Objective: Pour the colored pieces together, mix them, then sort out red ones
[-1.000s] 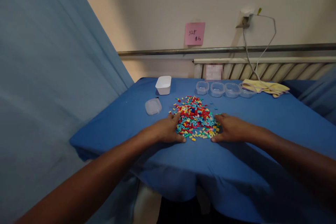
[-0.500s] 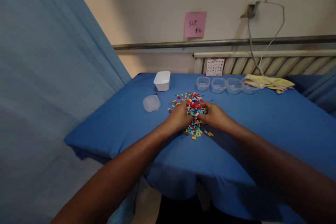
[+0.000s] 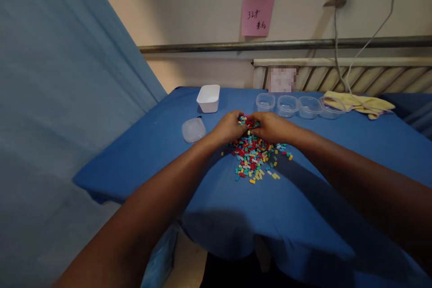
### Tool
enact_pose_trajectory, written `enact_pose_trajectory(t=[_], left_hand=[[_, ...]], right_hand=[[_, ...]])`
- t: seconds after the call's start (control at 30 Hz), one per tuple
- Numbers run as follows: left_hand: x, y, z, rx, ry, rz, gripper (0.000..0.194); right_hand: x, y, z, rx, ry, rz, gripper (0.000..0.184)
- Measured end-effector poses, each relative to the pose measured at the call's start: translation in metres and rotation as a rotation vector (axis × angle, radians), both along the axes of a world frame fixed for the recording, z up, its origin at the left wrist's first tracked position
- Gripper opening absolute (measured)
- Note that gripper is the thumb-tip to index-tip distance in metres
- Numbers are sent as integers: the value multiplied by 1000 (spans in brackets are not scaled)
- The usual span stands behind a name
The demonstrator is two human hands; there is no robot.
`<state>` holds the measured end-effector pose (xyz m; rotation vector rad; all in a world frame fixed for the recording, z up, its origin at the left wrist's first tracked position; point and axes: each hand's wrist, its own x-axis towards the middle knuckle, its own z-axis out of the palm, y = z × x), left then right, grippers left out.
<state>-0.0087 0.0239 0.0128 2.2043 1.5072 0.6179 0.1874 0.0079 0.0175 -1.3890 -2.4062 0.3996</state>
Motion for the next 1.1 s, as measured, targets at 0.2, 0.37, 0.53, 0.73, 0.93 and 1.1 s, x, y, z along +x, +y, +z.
enact_pose_trajectory(t=[0.2, 0.37, 0.53, 0.73, 0.93, 1.1], left_hand=[[-29, -17, -10, -14, -77, -33, 50], [-54, -43, -15, 42, -81, -99, 51], [-63, -71, -17, 161, -61, -235, 45], [-59, -100, -26, 249, 28, -291, 46], [-62, -122, -31, 204, 205, -211, 84], [-61, -133, -28, -43, 386, -145, 120]], right_hand=[[2, -15, -14, 23, -86, 321, 51], [24, -32, -22, 61, -57, 462, 54], [20, -65, -29, 109, -55, 533, 61], [1, -65, -45, 314, -158, 480, 41], [10, -16, -37, 399, -186, 393, 32], [51, -15, -33, 301, 72, 237, 51]])
